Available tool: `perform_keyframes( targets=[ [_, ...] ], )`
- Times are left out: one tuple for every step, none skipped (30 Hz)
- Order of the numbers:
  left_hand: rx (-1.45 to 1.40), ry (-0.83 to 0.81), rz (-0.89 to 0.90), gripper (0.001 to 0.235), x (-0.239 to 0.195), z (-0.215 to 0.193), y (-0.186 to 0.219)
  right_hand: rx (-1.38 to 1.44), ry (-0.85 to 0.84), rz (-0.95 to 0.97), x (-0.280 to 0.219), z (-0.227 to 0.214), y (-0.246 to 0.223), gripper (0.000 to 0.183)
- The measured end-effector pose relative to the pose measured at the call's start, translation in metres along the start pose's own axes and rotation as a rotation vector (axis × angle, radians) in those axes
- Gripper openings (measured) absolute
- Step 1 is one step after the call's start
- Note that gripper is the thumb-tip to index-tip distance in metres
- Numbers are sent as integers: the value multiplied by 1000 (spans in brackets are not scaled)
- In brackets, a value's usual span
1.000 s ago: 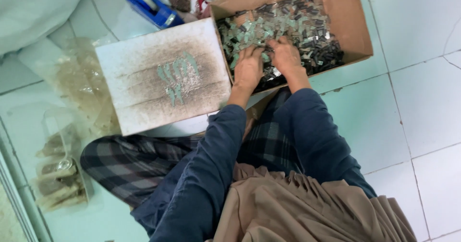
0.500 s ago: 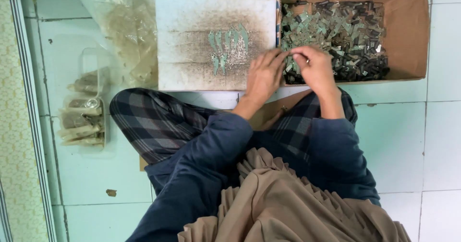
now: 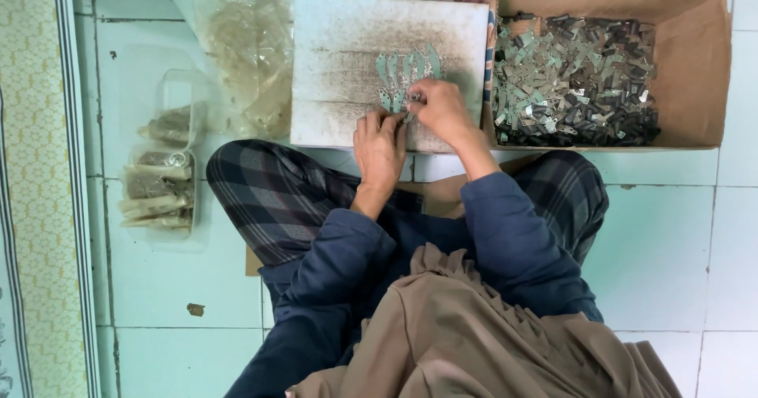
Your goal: Arranging small metal components from a cardboard box onto a white template board while sitting on the floor.
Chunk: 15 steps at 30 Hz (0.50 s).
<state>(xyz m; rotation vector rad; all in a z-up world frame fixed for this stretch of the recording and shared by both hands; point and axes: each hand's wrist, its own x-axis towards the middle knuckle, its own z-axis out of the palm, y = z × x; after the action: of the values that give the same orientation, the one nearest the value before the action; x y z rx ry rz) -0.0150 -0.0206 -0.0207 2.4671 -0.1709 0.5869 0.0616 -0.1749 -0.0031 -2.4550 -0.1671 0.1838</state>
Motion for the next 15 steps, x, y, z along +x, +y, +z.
perform_keyframes(
  targets=[
    [-3,-6,4,19,2,-4,2,1,3,7,3,4,0,25],
    [8,-31,-7,19,5,-7,5,-17,12,25,6,7,0,26],
    [17,-56,-15,19,9,-9,9,-36,25,45,9,8,2,27],
    [12,-63,-7,19,6,-10,8,-36,31,54,3,6,-5,27],
    [25,-49,-17,21,9,-7,7,11,67,60,0,1,-11,34],
    [38,-34,-28,22,13,-3,8,58,104,64,-3,-6,-15,43],
    [23,-39,-6,22,17,-1,10,54,126,78,-2,-6,-8,43],
    [4,-23,-5,22,21,2,12,122,159,92,-1,-7,1,42],
    [-14,-15,-6,23,23,4,15,192,190,109,-3,-6,11,41],
    [-29,-26,14,23,31,8,26,191,210,127,-4,-18,25,41],
    [-72,-35,38,21,38,12,37,192,284,127,-5,-29,39,32],
    [-116,-45,62,19,44,16,48,191,357,127,-7,-40,53,22],
    [-128,-58,78,19,52,24,66,190,374,144,-9,-50,65,22],
    [-212,-93,111,19,60,32,84,238,426,149,-10,-60,77,17],
    [-295,-125,143,18,68,40,103,286,477,150,-11,-70,90,13]
  ],
)
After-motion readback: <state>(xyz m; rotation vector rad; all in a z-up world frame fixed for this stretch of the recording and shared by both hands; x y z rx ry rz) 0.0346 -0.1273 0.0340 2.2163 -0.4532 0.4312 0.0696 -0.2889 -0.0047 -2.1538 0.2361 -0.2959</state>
